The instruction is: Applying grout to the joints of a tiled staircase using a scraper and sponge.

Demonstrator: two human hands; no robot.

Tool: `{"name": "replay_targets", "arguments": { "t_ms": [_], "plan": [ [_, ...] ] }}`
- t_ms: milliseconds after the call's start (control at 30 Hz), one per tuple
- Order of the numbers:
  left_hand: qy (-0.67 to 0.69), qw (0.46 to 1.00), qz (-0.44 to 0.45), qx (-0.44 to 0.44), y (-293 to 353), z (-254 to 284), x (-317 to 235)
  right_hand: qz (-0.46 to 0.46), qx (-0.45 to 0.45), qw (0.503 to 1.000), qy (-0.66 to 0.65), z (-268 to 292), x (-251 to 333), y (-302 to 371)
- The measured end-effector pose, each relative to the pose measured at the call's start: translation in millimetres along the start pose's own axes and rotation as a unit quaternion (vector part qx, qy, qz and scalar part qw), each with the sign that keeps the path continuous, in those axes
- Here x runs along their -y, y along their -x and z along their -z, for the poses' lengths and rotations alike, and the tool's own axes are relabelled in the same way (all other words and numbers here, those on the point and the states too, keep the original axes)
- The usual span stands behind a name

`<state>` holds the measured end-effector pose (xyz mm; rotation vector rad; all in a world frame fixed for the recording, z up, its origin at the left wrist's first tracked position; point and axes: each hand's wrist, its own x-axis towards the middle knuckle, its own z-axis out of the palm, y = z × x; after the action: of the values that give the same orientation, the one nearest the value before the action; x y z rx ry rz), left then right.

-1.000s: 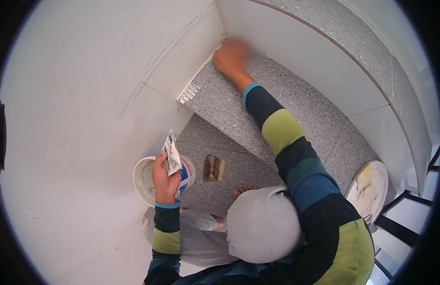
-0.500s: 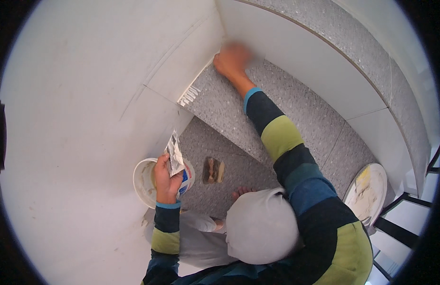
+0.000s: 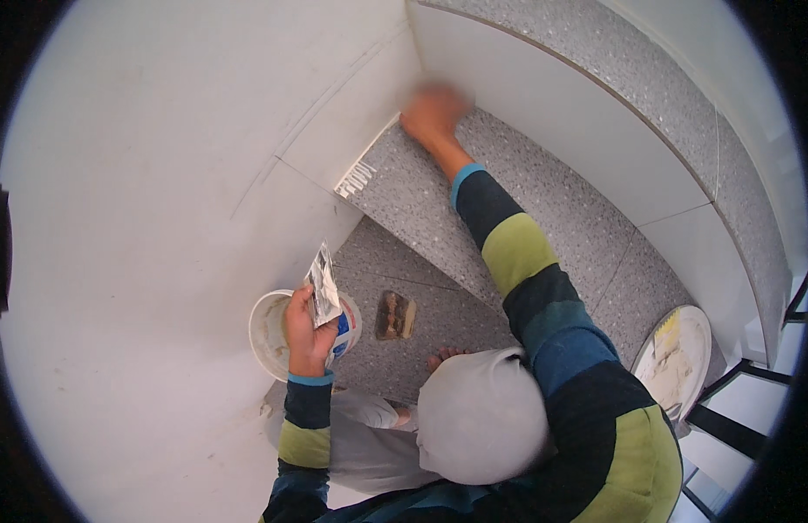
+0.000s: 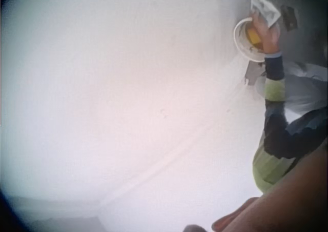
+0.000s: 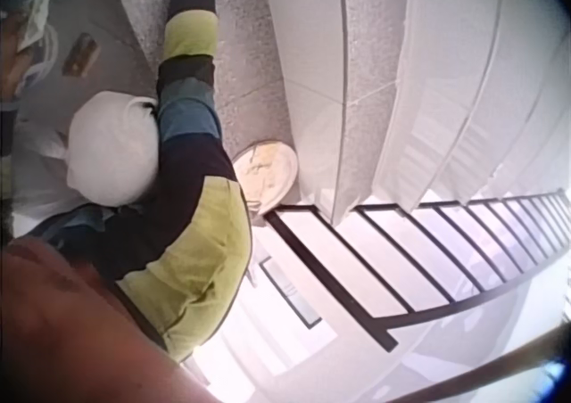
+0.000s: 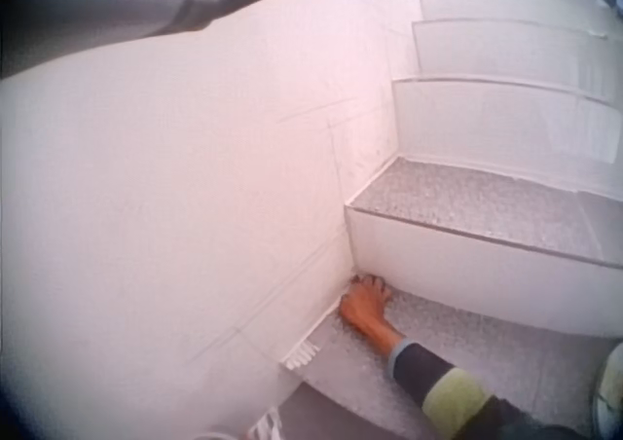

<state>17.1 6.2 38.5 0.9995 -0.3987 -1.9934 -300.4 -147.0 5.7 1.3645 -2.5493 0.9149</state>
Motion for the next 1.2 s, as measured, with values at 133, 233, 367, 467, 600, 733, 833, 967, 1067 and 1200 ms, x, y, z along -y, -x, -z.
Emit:
{"name": "replay_targets", "arguments": {
  "t_ms": [133,233,367,467,600,733,833,967,1067,1200],
  "plan": [
    [0.004,0.999,0.01,0.03,3,1,-4,0.017,0.087,0.996,-0.009,3,-2,2],
    [-0.003,1.0,0.008,0.022,4,-6,-1,0.002,0.045,0.999,-0.006,1,-6,-2],
    [-0.001,1.0,0.005,-0.007,4,-9,-1,0.027,0.028,0.998,0.049,4,0,5],
    [-0.003,1.0,0.007,-0.002,4,-7,-1,0.045,0.084,0.995,0.042,8,11,24],
    [0.007,0.999,0.02,0.024,1,0,-2,0.097,0.197,0.974,-0.065,29,31,66],
    [0.016,0.999,0.028,0.039,-1,-4,-2,0.136,0.116,0.981,-0.08,34,24,69],
    [0.029,0.999,0.031,0.03,-4,-12,2,0.066,0.027,0.997,-0.024,15,0,32],
    [0.039,0.999,0.028,0.021,-5,-11,-1,0.019,0.074,0.997,0.014,8,-3,7],
    [0.035,0.999,0.019,0.023,-8,-6,0,0.053,0.047,0.998,0.002,3,1,10],
    [0.039,0.999,0.013,0.011,-10,-6,1,0.12,0.044,0.991,0.05,7,24,45]
  ]
}}
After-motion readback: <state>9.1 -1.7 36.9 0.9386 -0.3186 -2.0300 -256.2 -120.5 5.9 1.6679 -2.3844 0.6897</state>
